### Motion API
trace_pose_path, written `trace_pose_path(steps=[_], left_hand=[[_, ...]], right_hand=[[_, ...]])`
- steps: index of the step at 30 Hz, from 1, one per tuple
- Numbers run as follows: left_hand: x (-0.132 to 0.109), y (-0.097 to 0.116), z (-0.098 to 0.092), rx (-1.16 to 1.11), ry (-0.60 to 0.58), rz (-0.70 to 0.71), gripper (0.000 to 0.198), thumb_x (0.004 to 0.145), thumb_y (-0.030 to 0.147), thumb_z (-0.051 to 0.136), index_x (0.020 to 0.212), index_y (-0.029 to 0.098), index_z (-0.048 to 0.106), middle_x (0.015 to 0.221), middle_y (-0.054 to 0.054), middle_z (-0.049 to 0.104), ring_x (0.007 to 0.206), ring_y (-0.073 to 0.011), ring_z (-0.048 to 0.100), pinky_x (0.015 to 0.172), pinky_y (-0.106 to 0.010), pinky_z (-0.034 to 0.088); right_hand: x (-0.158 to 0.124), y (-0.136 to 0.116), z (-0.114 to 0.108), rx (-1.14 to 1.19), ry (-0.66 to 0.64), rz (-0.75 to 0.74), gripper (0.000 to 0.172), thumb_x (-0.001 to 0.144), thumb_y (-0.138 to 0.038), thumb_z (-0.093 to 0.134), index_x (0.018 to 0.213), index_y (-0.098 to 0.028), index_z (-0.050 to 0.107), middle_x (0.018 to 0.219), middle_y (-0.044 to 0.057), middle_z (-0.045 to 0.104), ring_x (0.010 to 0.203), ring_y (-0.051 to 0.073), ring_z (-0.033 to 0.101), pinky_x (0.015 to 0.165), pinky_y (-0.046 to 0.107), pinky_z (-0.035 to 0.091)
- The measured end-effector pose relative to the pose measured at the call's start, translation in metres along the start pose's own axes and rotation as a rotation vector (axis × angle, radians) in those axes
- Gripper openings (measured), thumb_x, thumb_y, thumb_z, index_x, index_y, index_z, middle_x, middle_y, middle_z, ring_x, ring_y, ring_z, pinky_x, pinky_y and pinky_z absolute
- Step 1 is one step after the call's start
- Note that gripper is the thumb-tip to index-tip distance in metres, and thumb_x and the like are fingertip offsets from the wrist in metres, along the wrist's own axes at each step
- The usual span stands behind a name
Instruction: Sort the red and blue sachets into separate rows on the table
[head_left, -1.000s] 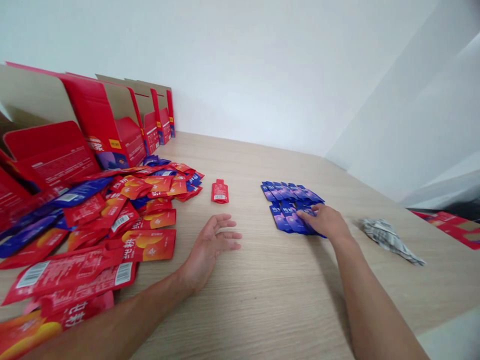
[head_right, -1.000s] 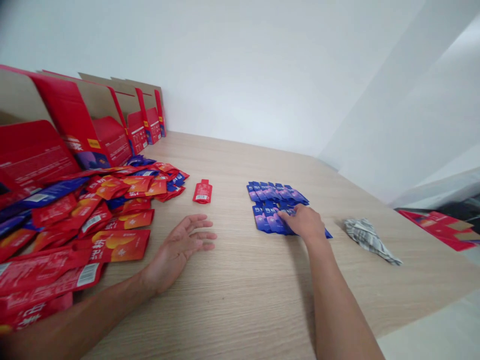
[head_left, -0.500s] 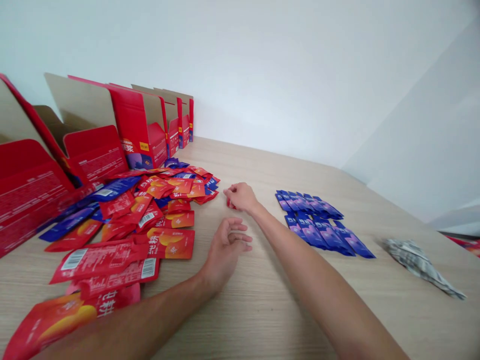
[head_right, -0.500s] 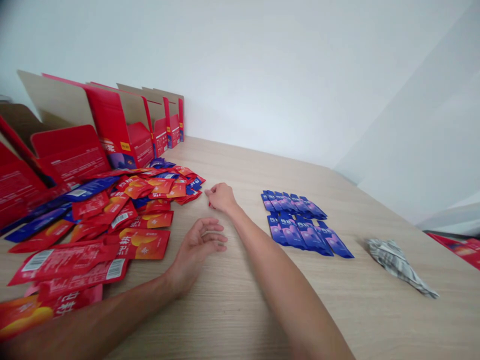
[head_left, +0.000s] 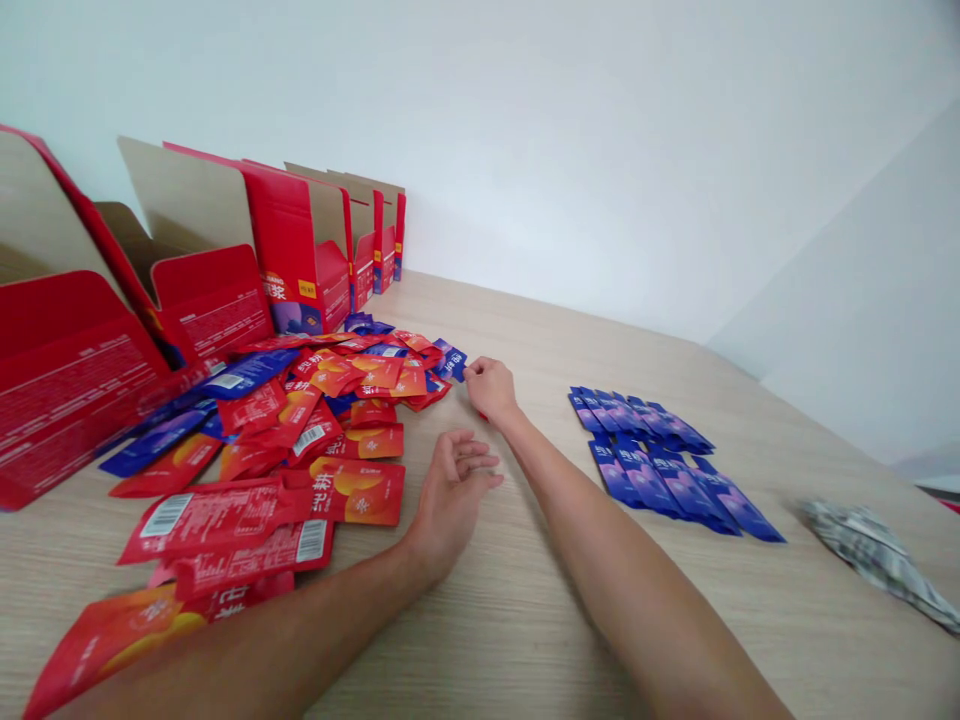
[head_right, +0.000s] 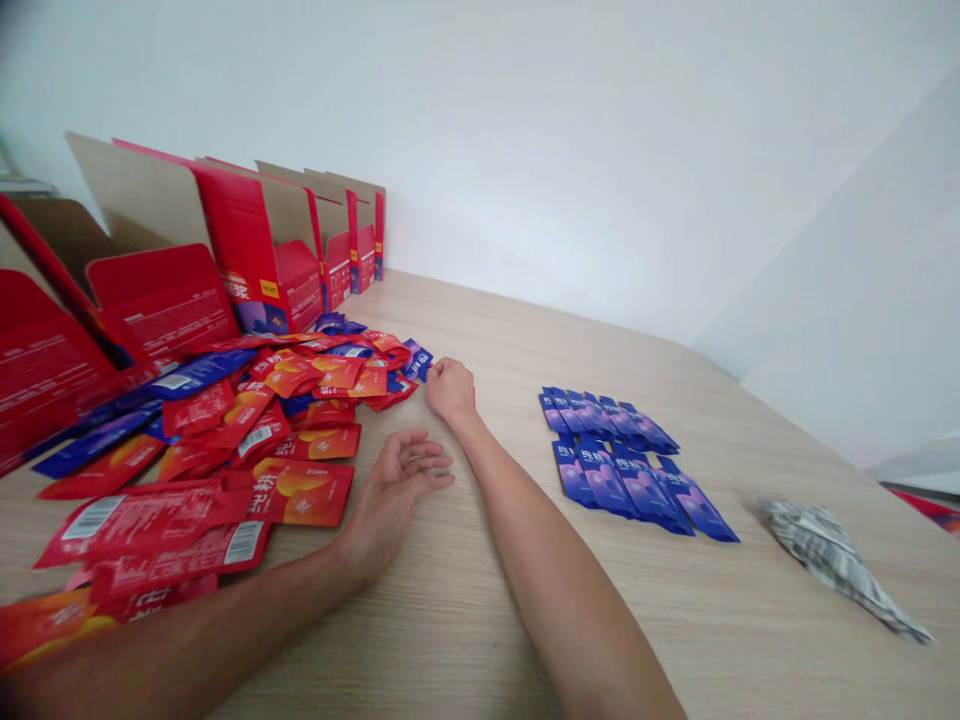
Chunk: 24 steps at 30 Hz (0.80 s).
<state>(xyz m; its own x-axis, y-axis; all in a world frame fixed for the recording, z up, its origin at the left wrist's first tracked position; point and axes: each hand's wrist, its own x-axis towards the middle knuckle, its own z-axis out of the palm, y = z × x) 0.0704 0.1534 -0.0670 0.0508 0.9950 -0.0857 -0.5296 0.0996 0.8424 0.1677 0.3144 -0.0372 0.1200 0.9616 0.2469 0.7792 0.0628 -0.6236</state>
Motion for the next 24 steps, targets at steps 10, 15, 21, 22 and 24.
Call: trace_pose_path(steps=[10, 15, 21, 22, 24], left_hand=[[0.002, 0.016, 0.006, -0.220, 0.097, -0.106, 0.037, 0.088, 0.014, 0.073, 0.116, 0.023, 0.051, 0.102, -0.005, 0.067, 0.100, -0.0217, 0.072, 0.100, -0.043, 0.059], [-0.010, 0.014, 0.009, -0.046, -0.264, -0.094, 0.046, 0.075, 0.028, 0.090, 0.115, 0.017, 0.070, 0.114, -0.011, 0.075, 0.105, -0.0244, 0.072, 0.092, -0.034, 0.056], [-0.013, 0.003, 0.008, -0.009, -0.258, -0.200, 0.040, 0.071, 0.037, 0.096, 0.098, 0.014, 0.077, 0.082, -0.007, 0.077, 0.068, -0.0185, 0.070, 0.069, -0.030, 0.056], [-0.011, 0.003, 0.008, -0.041, -0.201, -0.190, 0.035, 0.073, 0.034, 0.094, 0.095, 0.013, 0.077, 0.081, -0.006, 0.077, 0.065, -0.0167, 0.069, 0.067, -0.027, 0.055], [-0.006, 0.004, 0.008, -0.124, -0.101, -0.161, 0.023, 0.082, 0.028, 0.087, 0.096, 0.013, 0.076, 0.083, -0.006, 0.077, 0.067, -0.0150, 0.069, 0.067, -0.025, 0.056]], right_hand=[[-0.077, 0.042, -0.109, 0.323, 0.018, -0.319, 0.013, 0.098, -0.034, 0.048, 0.099, -0.024, 0.055, 0.086, 0.000, 0.066, 0.076, 0.017, 0.061, 0.077, 0.030, 0.049], [-0.096, 0.040, -0.111, 0.543, -0.186, -0.217, 0.017, 0.092, -0.039, 0.055, 0.098, -0.024, 0.056, 0.075, -0.003, 0.058, 0.061, 0.015, 0.050, 0.059, 0.026, 0.040], [-0.120, 0.018, -0.088, 0.382, -0.146, -0.271, 0.018, 0.091, -0.033, 0.057, 0.106, -0.024, 0.053, 0.091, 0.001, 0.065, 0.078, 0.018, 0.061, 0.073, 0.032, 0.050], [-0.126, 0.016, -0.086, 0.329, -0.084, -0.275, 0.019, 0.092, -0.034, 0.059, 0.106, -0.024, 0.052, 0.096, 0.003, 0.066, 0.084, 0.019, 0.063, 0.077, 0.034, 0.052], [-0.140, 0.014, -0.082, 0.228, -0.007, -0.288, 0.024, 0.092, -0.037, 0.065, 0.105, -0.023, 0.051, 0.106, 0.008, 0.065, 0.095, 0.023, 0.064, 0.083, 0.039, 0.054]])
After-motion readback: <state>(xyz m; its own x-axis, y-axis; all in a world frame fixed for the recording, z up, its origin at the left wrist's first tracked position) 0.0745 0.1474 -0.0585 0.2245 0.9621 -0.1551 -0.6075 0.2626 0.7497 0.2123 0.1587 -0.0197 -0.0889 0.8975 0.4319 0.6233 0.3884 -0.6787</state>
